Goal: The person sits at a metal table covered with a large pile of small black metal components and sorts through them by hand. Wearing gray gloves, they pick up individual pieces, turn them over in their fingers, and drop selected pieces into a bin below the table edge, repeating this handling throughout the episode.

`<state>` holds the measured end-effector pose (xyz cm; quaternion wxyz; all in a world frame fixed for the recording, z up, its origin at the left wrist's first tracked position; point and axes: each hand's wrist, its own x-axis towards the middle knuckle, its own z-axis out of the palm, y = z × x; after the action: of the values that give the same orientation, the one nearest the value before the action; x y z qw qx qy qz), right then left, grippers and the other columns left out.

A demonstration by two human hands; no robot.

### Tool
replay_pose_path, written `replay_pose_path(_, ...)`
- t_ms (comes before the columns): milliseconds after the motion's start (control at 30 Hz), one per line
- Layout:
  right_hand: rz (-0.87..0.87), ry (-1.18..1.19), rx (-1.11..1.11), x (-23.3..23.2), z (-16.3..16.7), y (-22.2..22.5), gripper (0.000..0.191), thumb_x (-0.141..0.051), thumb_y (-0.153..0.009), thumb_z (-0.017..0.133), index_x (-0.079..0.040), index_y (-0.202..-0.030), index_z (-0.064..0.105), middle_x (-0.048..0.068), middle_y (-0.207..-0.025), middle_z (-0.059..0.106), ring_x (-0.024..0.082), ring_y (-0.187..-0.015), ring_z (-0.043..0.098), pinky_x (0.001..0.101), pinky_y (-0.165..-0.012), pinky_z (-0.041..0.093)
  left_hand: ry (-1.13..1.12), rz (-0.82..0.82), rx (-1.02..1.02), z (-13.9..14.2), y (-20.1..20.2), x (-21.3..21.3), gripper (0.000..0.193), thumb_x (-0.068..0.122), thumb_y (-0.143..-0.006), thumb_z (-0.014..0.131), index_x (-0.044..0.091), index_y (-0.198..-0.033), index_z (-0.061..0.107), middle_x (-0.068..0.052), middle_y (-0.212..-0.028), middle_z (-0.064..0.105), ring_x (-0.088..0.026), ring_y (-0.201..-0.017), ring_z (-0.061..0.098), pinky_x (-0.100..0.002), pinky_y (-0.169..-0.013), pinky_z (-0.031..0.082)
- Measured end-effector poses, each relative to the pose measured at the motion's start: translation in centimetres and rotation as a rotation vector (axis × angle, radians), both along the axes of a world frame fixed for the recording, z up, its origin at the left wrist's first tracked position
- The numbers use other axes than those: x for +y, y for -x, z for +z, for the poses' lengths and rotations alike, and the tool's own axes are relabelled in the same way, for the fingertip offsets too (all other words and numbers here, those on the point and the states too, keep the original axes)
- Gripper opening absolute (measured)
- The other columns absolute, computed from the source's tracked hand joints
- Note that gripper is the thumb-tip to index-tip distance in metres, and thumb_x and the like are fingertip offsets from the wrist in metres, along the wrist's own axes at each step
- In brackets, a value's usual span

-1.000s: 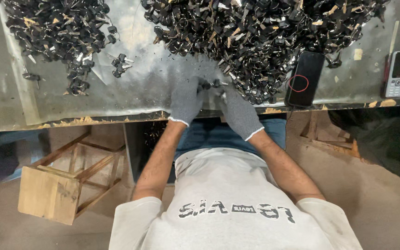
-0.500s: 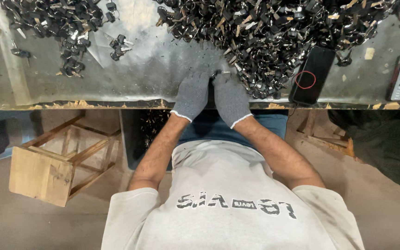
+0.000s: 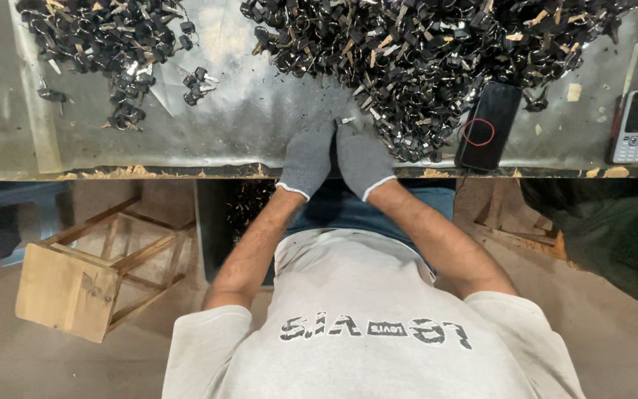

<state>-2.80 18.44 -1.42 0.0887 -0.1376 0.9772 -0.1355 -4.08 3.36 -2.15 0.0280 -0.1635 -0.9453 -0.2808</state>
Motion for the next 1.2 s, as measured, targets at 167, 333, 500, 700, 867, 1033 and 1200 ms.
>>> replay_pose_path(167,0.044,0.148,0.019,2.9,1.5,-0.5,0.033,-0.018,-0.095,0.062,-0.005,-0.124,0.057,0.037,-0.12,0.065,0.048,-0.087,0.07,0.0535,-0.071,0.057,-0.229,0.152,-0.076,0.5,-0.6,-0.7,0.044,0.014,-0.084,0.072,0.003,-0.125,0.06,-0.021,-0.101,0.07,-0.044,-0.09,0.068,-0.055,-0.074,0.053)
replay_pose_path(333,-0.074,0.289,-0.242,2.2,1.3,0.2,0.055,-0.023,-0.1,0.058,0.001,-0.146,0.041,0.031,-0.101,0.071,0.049,-0.086,0.069,0.0561,-0.07,0.054,-0.125,0.035,0.026,-1.0,-1.2,-0.8,0.03,0.006,-0.083,0.067,0.009,-0.113,0.067,-0.017,-0.102,0.068,-0.041,-0.087,0.067,-0.052,-0.075,0.053)
replay_pose_path(500,0.016,0.132,0.025,1.7,0.2,0.3,0.033,-0.013,-0.101,0.056,-0.001,-0.131,0.053,0.033,-0.102,0.068,0.047,-0.091,0.07,0.0531,-0.076,0.059,-0.054,0.015,0.029,-2.1,-1.7,-0.6,0.015,0.007,-0.093,0.064,0.011,-0.107,0.066,-0.014,-0.099,0.065,-0.038,-0.087,0.067,-0.05,-0.076,0.053)
replay_pose_path(700,0.03,0.164,0.05,1.9,-0.2,-0.1,0.038,-0.014,-0.092,0.059,0.003,-0.125,0.051,0.041,-0.106,0.064,0.05,-0.077,0.069,0.0535,-0.065,0.058,-0.086,0.013,0.058,-2.2,-1.8,-0.6,0.017,0.01,-0.089,0.065,0.008,-0.106,0.067,-0.015,-0.096,0.066,-0.039,-0.084,0.066,-0.05,-0.072,0.052)
replay_pose_path(867,0.007,0.13,-0.095,1.9,-0.1,-0.2,0.026,-0.014,-0.099,0.06,0.001,-0.119,0.056,0.028,-0.093,0.069,0.048,-0.079,0.071,0.0572,-0.066,0.056,-0.113,0.016,0.009,-1.8,-1.5,-0.9,0.027,0.007,-0.09,0.067,0.007,-0.117,0.065,-0.016,-0.102,0.068,-0.038,-0.091,0.068,-0.05,-0.078,0.054)
replay_pose_path(1033,0.216,-0.013,0.304,1.7,-0.5,-1.7,0.015,-0.014,-0.09,0.062,-0.005,-0.1,0.057,0.019,-0.088,0.065,0.046,-0.106,0.071,0.0506,-0.077,0.06,-0.318,0.083,0.055,-1.5,-2.1,-0.6,0.047,-0.001,-0.082,0.061,0.005,-0.128,0.066,-0.018,-0.11,0.071,-0.039,-0.096,0.069,-0.047,-0.08,0.054)
replay_pose_path(1200,0.13,0.049,0.264,1.0,-1.3,-1.1,0.033,-0.018,-0.09,0.061,0.006,-0.113,0.061,0.027,-0.095,0.068,0.049,-0.097,0.068,0.0533,-0.081,0.058,-0.245,0.048,0.074,-1.6,-2.8,0.0,0.037,0.0,-0.087,0.063,0.009,-0.123,0.067,-0.015,-0.106,0.07,-0.037,-0.096,0.068,-0.047,-0.085,0.055)
